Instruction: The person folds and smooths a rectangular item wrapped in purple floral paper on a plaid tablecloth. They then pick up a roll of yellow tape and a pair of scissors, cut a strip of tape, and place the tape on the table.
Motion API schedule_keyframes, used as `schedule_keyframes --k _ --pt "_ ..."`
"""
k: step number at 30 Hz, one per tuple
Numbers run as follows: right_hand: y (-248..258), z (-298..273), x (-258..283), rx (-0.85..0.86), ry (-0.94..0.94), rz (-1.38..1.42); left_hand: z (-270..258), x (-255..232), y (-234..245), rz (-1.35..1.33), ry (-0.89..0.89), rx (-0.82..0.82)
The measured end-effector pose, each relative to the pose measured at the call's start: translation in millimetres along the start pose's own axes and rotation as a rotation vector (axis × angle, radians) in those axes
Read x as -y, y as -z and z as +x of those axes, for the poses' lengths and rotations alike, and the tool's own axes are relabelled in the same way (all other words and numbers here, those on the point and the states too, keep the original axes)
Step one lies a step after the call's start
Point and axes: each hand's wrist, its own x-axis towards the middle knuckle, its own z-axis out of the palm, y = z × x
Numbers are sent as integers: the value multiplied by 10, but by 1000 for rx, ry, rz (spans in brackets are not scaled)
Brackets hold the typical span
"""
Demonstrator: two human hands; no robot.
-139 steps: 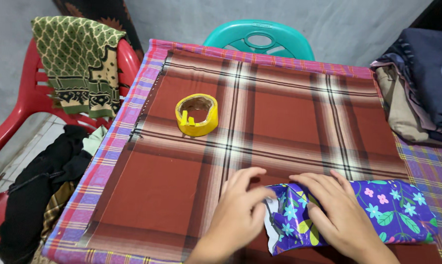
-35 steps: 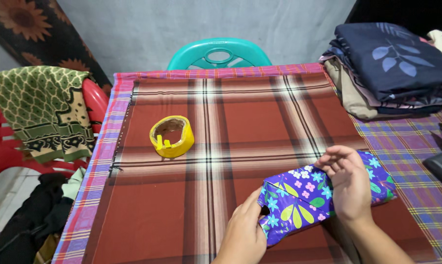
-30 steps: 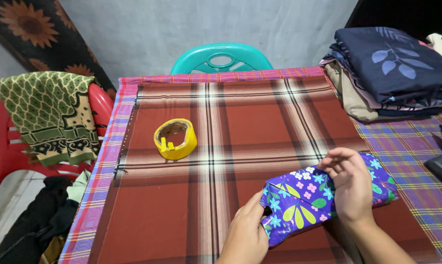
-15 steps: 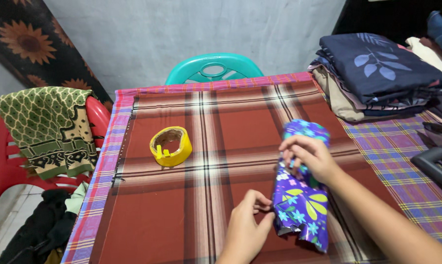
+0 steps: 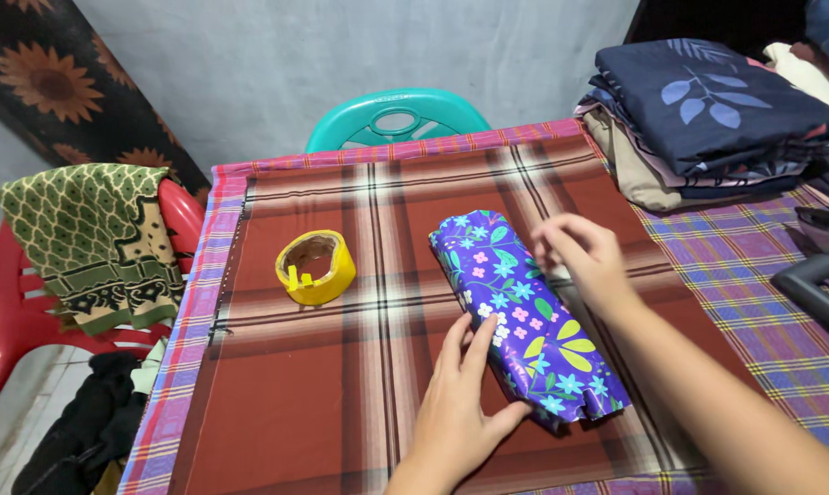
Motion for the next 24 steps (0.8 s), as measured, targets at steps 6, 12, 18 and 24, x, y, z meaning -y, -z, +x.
schedule_keyframes --k 6,12,18,24 --pt "450 -795 293 159 -70 -340 105 37 84 12 -93 57" --pt "76 -1240 347 265 -321 14 215 24 44 74 -95 89" --pt "-123 -1339 429 257 -219 -262 216 85 32 187 -114 44" --pt "-27 -1320 453 413 -60 -349 196 175 41 178 -93 68"
